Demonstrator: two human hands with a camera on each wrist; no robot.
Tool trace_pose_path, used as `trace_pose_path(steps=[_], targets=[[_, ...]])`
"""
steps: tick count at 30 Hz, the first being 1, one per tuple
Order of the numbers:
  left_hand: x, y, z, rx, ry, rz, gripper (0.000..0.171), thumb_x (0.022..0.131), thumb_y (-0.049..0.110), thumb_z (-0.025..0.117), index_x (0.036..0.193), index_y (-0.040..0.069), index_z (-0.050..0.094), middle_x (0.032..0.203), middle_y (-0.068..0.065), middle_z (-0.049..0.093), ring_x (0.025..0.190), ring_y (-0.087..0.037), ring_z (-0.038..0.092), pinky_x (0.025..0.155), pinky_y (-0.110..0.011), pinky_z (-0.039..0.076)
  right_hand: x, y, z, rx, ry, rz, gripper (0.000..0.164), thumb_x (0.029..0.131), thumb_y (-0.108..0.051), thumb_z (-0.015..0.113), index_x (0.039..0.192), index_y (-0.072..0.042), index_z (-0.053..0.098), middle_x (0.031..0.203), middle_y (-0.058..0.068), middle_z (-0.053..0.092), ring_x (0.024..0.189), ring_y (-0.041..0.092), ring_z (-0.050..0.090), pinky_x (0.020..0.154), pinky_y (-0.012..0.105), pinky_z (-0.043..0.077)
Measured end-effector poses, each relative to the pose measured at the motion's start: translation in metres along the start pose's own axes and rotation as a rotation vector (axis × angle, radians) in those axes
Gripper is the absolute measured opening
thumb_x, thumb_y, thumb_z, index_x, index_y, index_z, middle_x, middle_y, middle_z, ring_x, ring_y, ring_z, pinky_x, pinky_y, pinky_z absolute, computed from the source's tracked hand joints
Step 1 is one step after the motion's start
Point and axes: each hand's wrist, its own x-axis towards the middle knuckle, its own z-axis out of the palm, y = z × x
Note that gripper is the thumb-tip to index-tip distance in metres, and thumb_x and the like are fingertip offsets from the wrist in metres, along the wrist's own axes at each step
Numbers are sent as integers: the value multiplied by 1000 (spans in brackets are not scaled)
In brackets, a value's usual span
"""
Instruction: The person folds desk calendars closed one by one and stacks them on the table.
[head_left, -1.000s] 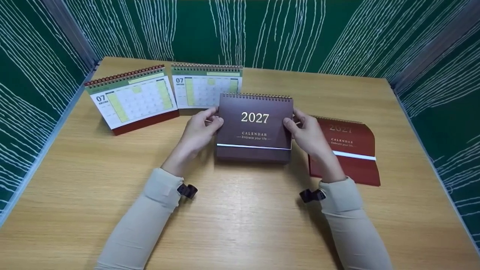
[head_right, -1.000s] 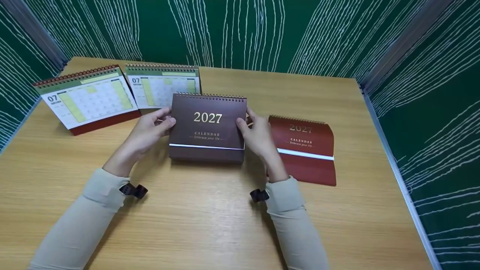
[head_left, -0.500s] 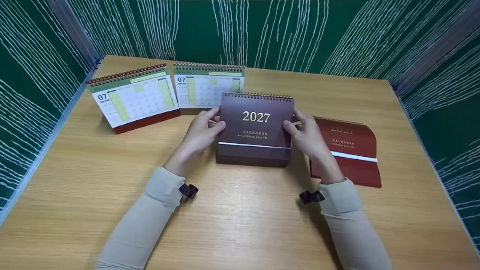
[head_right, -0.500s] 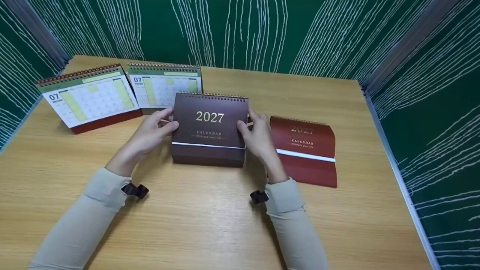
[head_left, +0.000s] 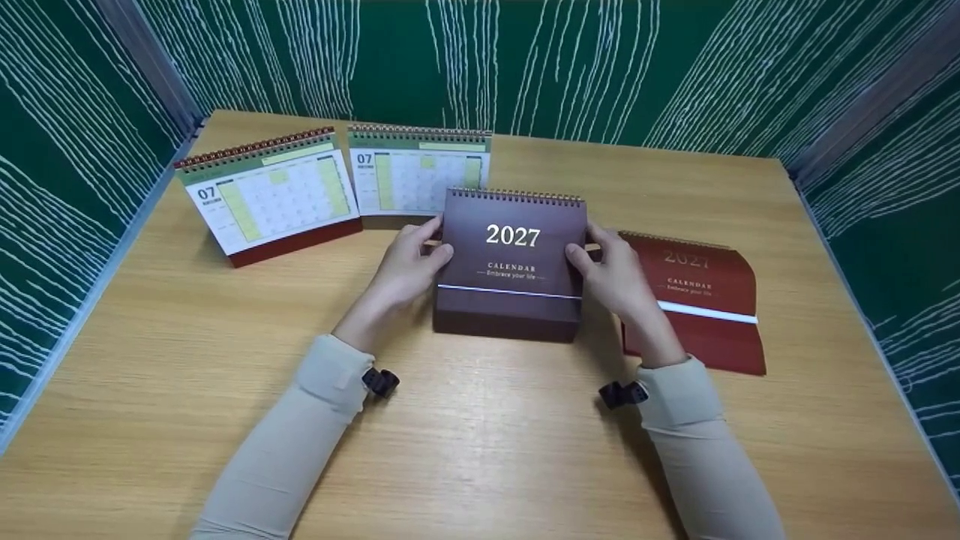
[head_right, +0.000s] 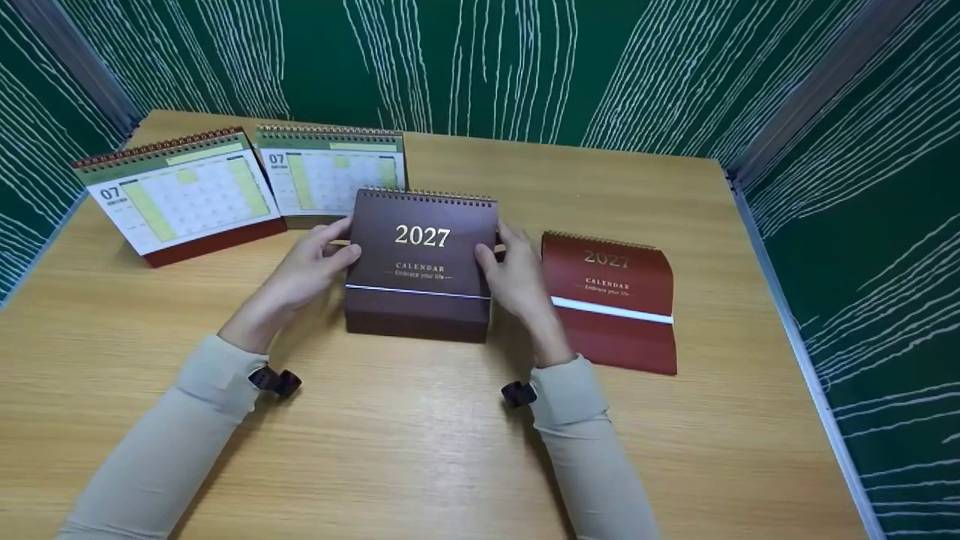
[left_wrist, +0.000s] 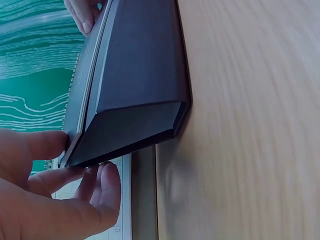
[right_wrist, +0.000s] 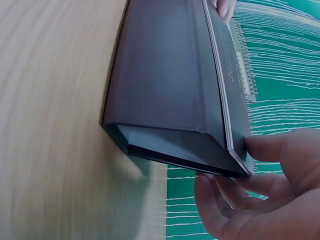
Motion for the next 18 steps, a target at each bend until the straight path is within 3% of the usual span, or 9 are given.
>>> trace_pose_path(steps=[8,15,18], targets=[[2,-3,2,43,-23,-9,63,106,16,57,163,-1,35,147,-23,49,131,-28,47,121,-42,36,-1,3,1,21,-31,6,62,110,-14,56,167,-7,32,150,24,54,103,33,75,91,40,62],[2,-4,4,33,-31,-33,65,106,15,58,165,2,33,140,-21,50,125,-28,49,117,-42,40,0,4,3,-5,-52,18,65,109,-15,57,167,-4,28,160,26,46,122,32,64,112,45,51],[2,-6,5,29,-29,-41,65,106,14,58,165,2,33,143,-22,49,128,-29,49,119,-43,39,0,5,4,-5,-63,21,66,109,-13,56,167,-3,26,158,26,48,118,33,68,108,45,54]])
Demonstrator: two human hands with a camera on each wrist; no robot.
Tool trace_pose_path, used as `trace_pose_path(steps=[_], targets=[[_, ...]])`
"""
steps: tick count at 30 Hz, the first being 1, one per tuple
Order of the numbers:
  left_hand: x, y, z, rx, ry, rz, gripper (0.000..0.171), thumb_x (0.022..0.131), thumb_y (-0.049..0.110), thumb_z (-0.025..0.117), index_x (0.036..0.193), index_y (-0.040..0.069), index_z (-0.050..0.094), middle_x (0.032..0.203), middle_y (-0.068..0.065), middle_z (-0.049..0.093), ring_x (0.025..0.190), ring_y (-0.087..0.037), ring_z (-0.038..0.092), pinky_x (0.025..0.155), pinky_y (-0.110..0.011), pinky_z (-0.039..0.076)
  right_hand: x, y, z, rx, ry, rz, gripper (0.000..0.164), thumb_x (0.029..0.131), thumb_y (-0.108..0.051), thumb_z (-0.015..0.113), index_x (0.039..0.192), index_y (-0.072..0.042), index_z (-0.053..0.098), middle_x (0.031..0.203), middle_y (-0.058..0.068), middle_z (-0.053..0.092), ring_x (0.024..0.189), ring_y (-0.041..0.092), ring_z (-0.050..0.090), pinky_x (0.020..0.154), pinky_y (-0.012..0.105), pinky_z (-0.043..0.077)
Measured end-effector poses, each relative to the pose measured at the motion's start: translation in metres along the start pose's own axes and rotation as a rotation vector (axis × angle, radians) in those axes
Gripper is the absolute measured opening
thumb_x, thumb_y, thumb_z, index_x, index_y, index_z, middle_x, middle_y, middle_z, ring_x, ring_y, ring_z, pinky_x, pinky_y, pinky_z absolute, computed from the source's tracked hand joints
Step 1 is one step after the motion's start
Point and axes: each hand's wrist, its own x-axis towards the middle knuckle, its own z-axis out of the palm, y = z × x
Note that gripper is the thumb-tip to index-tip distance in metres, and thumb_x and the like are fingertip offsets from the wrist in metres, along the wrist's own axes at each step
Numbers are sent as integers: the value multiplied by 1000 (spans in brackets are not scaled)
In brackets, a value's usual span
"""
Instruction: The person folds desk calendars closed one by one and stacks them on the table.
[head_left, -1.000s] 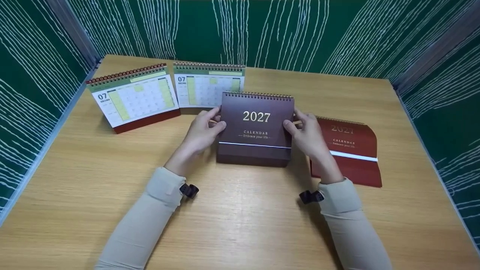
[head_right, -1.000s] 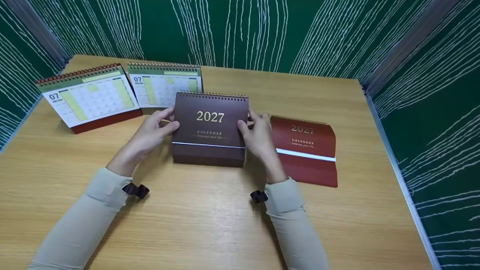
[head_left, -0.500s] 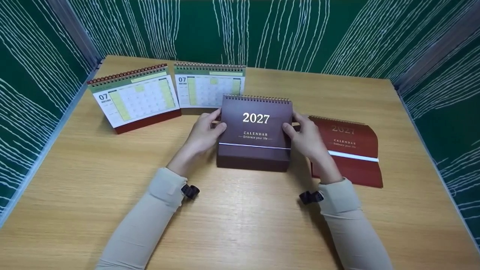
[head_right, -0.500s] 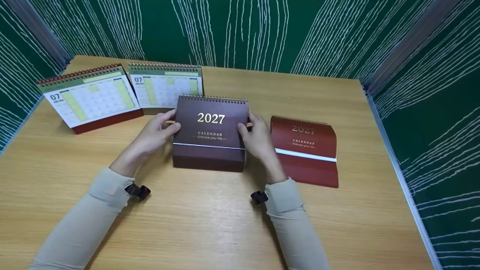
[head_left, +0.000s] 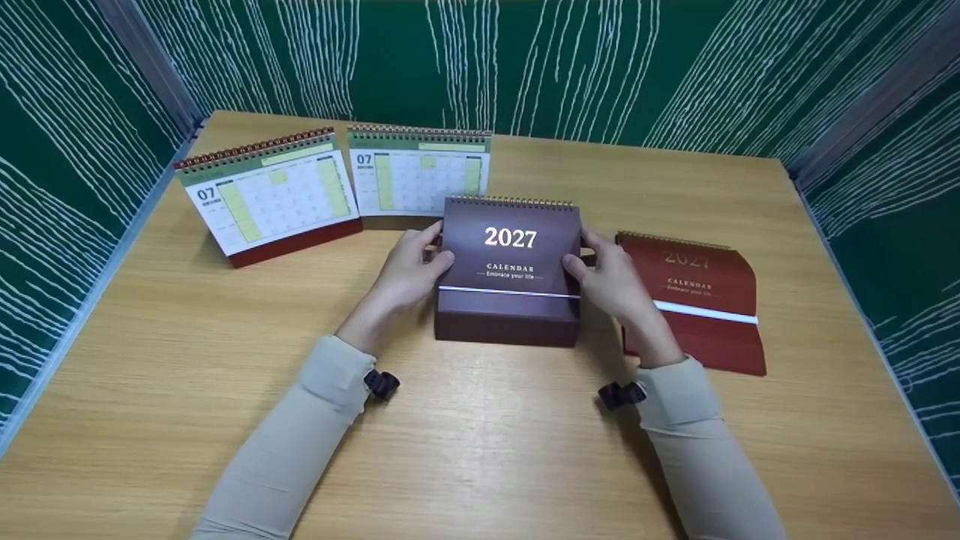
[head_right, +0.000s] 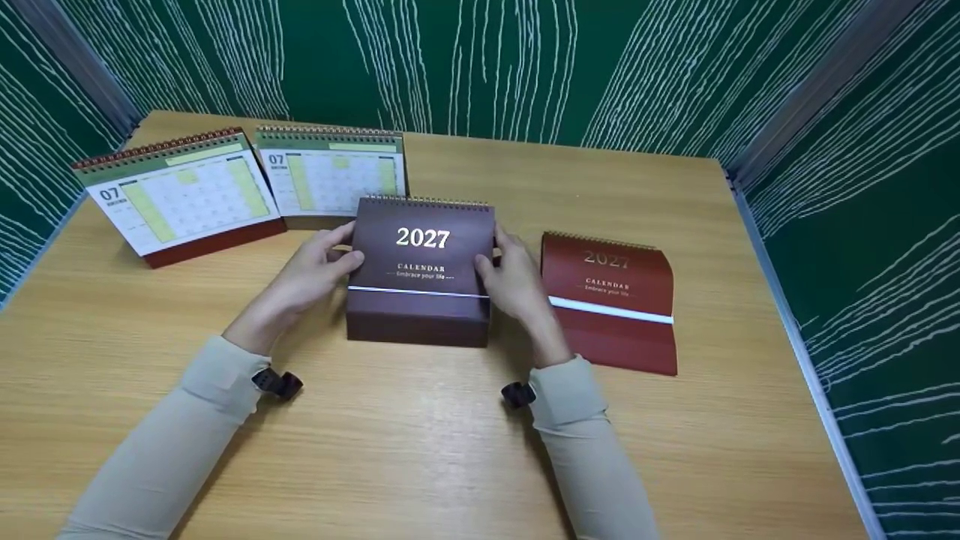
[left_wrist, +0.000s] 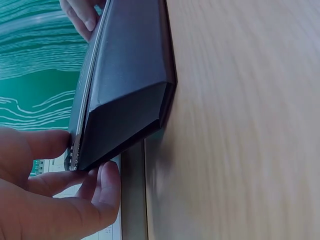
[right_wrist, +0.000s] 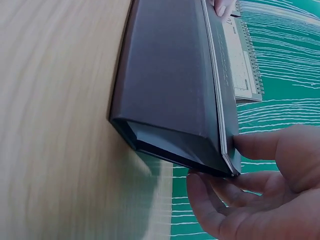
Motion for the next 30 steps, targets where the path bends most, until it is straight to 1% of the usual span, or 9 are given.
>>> trace_pose_path(steps=[2,4,7,11,17,22,24,26,30], targets=[[0,-1,1,2,-1,1,66,106,13,59,165,2,32,146,-23,48,131,-30,49,121,-43,38,0,1,1,-6,-9,0,67,109,-13,56,168,-4,25,155,25,51,112,34,71,102,44,58],[0,-2,1,4,-2,7,66,106,13,59,165,1,33,148,-23,48,134,-31,48,122,-43,37,0,2,1,-16,-19,-4,68,109,-12,57,168,-4,24,153,26,52,112,35,71,101,44,58],[1,-4,2,5,-6,14,66,105,12,59,164,0,33,151,-23,47,137,-31,48,123,-44,35,1,3,2,-44,-28,-15,69,109,-12,58,168,-2,23,155,26,51,126,35,64,114,46,49],[1,-6,3,-18,-15,22,65,105,9,59,164,0,34,153,-24,46,137,-31,47,122,-44,36,1,4,2,-67,-41,-4,71,108,-12,58,167,1,20,158,28,47,138,37,55,124,48,37],[0,-6,4,-74,-44,12,65,104,4,58,164,2,35,155,-23,46,135,-30,51,120,-42,40,1,3,1,-101,-79,26,76,109,-16,57,167,5,13,165,29,38,155,39,34,130,50,22],[-2,-4,3,-90,-75,6,66,102,0,58,164,5,37,148,-21,52,128,-29,54,116,-43,42,1,4,2,-113,-94,38,77,109,-16,57,167,4,11,165,29,37,152,39,38,129,51,26],[-2,-4,3,-84,-88,8,67,101,-1,58,164,7,38,145,-19,54,126,-28,54,114,-42,43,1,4,2,-121,-99,42,77,109,-16,57,167,4,11,165,30,36,154,39,35,129,51,25],[-2,-3,3,-88,-104,11,67,101,-2,58,165,7,38,140,-18,57,122,-28,56,111,-41,45,1,4,2,-130,-106,48,77,109,-16,57,167,4,11,166,30,33,157,39,29,130,51,21],[-3,-4,3,-89,-123,1,68,102,-2,57,166,7,36,138,-17,58,120,-26,56,108,-40,47,1,4,3,-122,-125,57,78,109,-16,57,167,5,9,168,30,31,158,39,25,131,50,18]])
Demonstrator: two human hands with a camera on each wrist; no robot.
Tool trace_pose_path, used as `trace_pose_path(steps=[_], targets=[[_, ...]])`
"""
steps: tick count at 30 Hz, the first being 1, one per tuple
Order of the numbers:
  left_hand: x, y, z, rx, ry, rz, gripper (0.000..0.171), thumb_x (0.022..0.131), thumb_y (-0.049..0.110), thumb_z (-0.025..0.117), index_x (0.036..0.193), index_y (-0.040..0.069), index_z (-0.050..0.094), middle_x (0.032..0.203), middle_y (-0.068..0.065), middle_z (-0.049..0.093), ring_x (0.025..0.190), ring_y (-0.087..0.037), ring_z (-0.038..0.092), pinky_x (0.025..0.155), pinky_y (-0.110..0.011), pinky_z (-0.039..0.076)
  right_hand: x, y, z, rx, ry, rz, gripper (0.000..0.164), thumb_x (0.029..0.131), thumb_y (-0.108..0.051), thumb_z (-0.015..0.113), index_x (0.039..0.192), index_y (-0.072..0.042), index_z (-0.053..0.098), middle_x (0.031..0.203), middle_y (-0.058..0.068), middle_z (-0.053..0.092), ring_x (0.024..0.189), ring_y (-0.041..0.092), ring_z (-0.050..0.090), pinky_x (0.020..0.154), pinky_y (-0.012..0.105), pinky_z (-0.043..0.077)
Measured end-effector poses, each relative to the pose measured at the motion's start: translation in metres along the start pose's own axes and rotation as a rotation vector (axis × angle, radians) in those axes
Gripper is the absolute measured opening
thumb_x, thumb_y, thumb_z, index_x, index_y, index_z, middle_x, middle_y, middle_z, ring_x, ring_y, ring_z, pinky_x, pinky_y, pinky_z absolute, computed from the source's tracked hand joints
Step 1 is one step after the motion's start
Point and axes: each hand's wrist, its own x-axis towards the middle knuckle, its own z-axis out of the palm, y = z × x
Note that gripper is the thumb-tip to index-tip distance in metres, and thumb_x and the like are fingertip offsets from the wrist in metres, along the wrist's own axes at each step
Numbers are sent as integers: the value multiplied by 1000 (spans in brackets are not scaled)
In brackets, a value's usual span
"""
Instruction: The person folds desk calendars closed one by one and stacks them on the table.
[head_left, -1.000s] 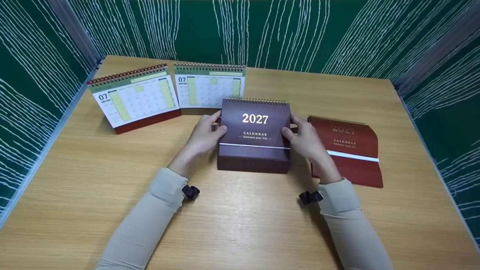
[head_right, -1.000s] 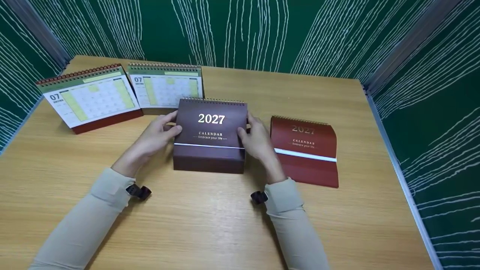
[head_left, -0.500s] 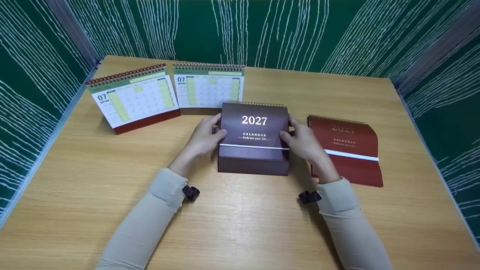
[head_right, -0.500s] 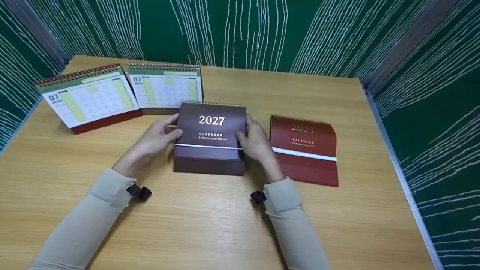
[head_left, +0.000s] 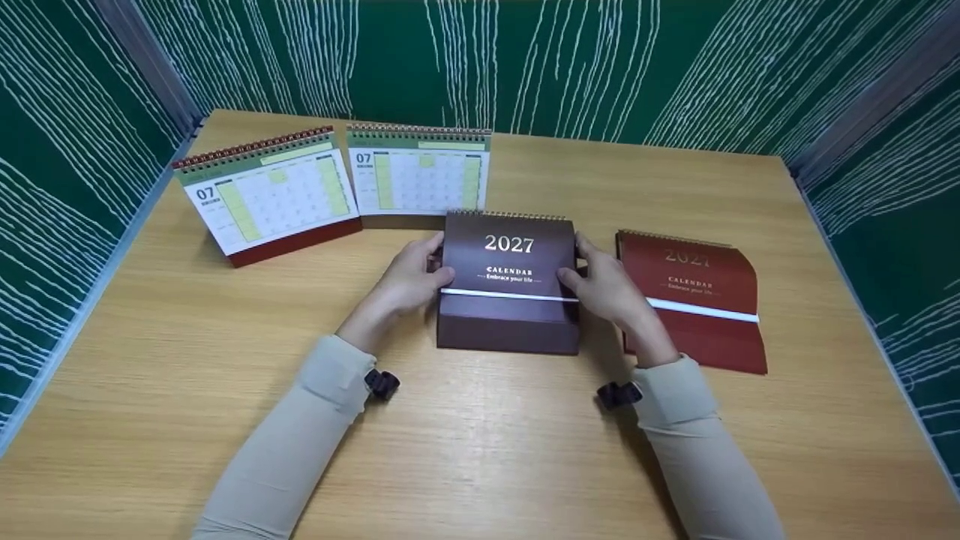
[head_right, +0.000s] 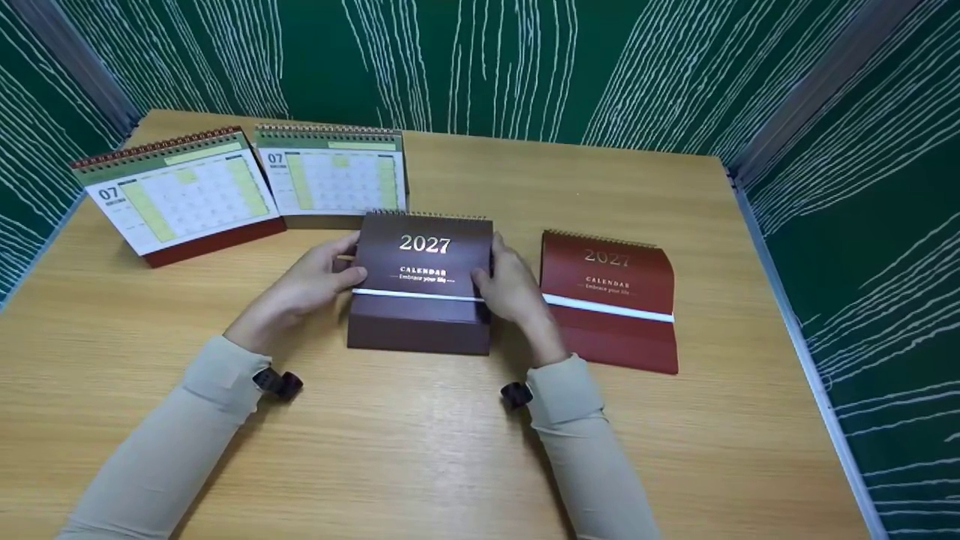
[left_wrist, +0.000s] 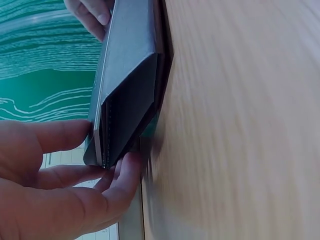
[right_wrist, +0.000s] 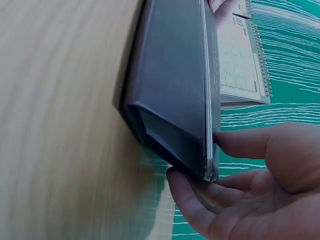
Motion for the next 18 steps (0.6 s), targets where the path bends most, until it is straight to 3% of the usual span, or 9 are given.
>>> trace_pose_path(steps=[6,10,13,18], targets=[[-1,-1,0,2,-28,-15,70,103,-1,58,167,7,31,138,-19,54,122,-27,55,112,-40,45,0,1,1,-14,-19,2,77,110,-16,57,167,5,10,168,30,29,158,39,25,131,50,19],[-1,-1,-1,-1,-46,-19,68,103,1,58,167,8,33,137,-18,59,124,-27,57,113,-41,45,-1,0,1,-29,-35,14,77,110,-17,56,167,6,9,170,28,26,158,39,25,130,50,20],[-2,0,-2,-8,-63,-27,69,104,5,59,168,8,30,144,-18,59,132,-28,56,118,-42,41,-1,0,0,-41,-43,23,77,110,-19,56,167,5,9,170,27,24,159,39,25,130,50,20],[-4,1,-3,21,-90,-51,71,106,12,59,168,5,24,166,-16,42,155,-25,35,130,-40,24,-3,-1,-1,-79,-63,22,78,111,-19,55,167,6,7,169,29,25,154,42,34,128,52,28]])
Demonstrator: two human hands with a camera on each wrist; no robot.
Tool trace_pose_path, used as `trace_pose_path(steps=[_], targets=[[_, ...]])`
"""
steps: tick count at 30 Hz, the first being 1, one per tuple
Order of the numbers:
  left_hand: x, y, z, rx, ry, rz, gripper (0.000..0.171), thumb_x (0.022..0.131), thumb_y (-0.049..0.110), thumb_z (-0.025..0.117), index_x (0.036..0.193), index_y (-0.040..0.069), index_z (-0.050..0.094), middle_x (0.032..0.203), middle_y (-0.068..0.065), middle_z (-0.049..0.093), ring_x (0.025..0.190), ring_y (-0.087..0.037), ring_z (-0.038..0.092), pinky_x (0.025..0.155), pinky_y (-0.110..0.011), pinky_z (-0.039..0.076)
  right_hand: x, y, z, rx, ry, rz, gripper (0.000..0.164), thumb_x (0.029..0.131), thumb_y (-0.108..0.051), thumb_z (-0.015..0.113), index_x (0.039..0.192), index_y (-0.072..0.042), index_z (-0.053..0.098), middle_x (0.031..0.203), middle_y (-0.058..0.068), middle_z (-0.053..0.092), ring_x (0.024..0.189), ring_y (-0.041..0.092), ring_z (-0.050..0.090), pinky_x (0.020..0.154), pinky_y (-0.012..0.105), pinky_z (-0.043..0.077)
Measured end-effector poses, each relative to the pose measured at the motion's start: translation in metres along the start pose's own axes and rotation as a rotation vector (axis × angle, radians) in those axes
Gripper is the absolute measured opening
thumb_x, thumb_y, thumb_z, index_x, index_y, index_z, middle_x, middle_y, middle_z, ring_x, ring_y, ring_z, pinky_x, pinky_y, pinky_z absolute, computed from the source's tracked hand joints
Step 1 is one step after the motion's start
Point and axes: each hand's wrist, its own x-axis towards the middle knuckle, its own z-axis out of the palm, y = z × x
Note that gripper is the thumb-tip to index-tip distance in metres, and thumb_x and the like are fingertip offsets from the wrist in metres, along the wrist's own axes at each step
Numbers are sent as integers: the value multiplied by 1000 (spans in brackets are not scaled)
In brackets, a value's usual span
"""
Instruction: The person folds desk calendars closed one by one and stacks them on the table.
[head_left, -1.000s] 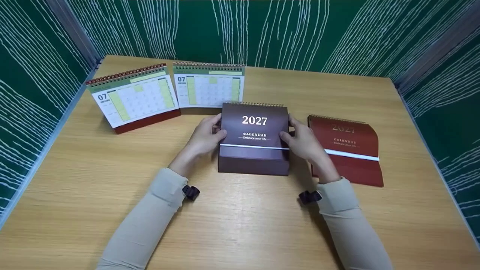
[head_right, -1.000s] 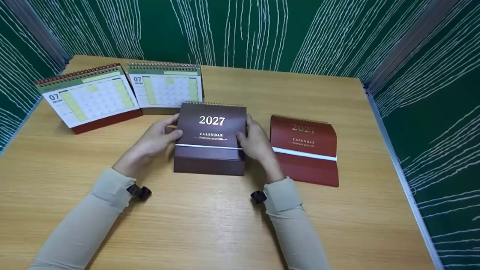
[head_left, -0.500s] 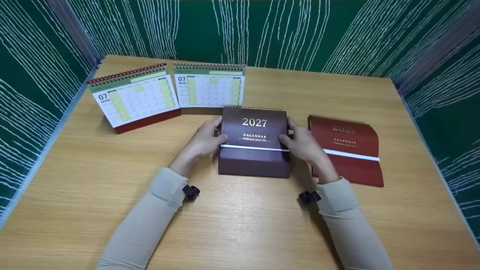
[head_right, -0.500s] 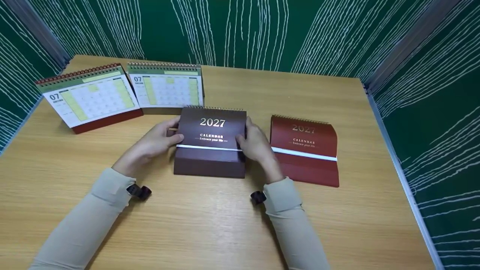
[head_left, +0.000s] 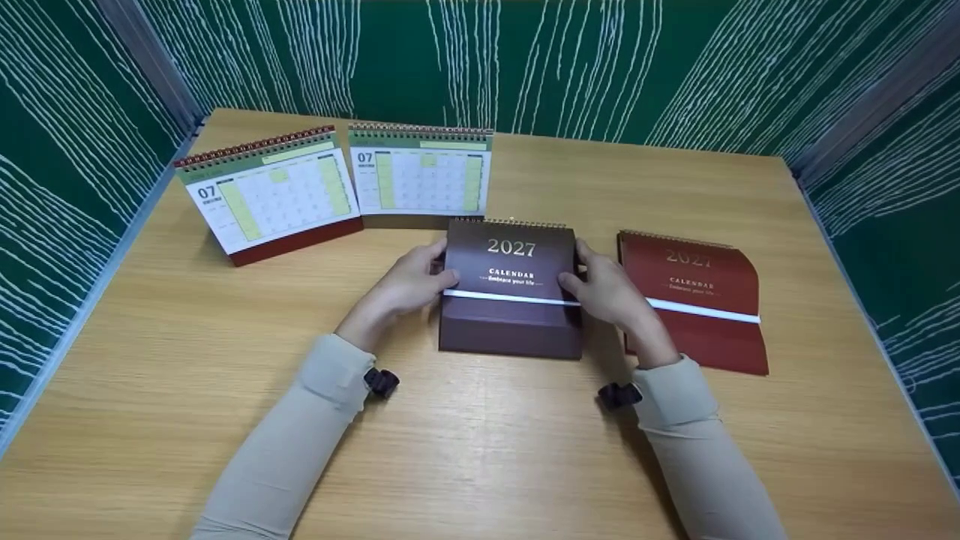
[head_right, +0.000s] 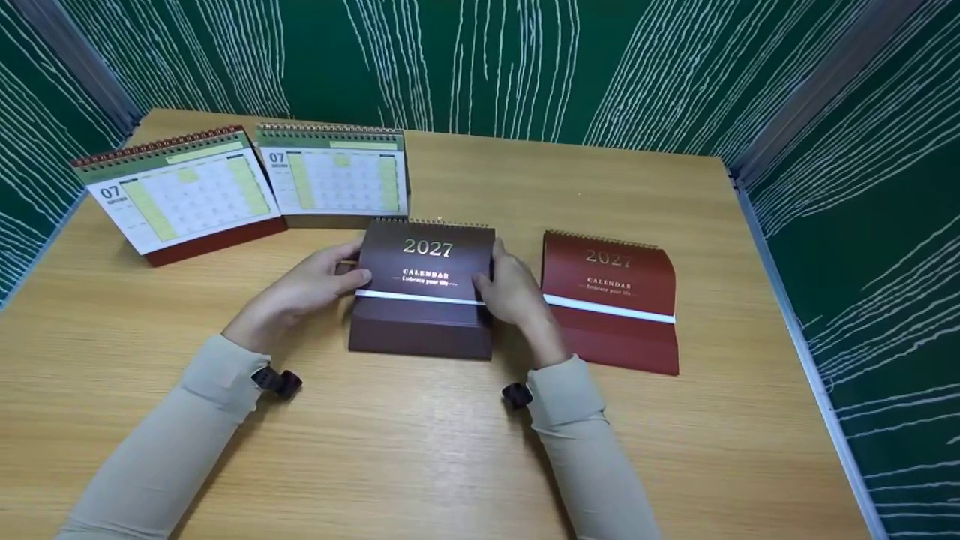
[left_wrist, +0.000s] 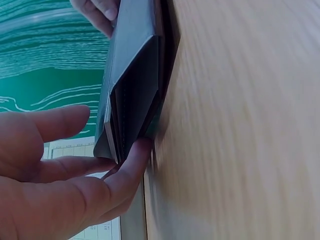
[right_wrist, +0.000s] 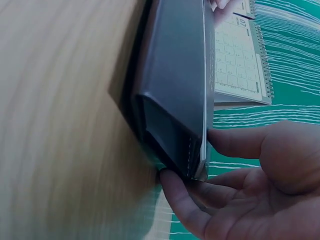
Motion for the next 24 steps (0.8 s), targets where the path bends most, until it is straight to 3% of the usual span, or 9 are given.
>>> trace_pose_path(steps=[4,15,24], targets=[[-1,0,-1,14,-12,-23,71,108,16,59,169,5,23,170,-14,36,158,-24,29,131,-40,20,-1,0,-1,-24,-13,-5,78,111,-18,54,166,7,5,169,29,24,151,44,39,125,53,33],[-3,1,-3,7,-32,-44,69,109,22,56,170,14,24,169,-11,38,157,-23,31,130,-42,22,-3,-2,-2,-51,-43,10,79,112,-21,53,166,7,1,171,26,18,154,43,32,127,53,28],[-5,3,-3,6,-52,-26,72,109,20,56,171,17,21,169,-14,38,157,-26,31,130,-43,22,-5,-3,-2,-97,-69,13,80,113,-22,52,166,6,0,169,31,21,149,47,40,124,56,33]])
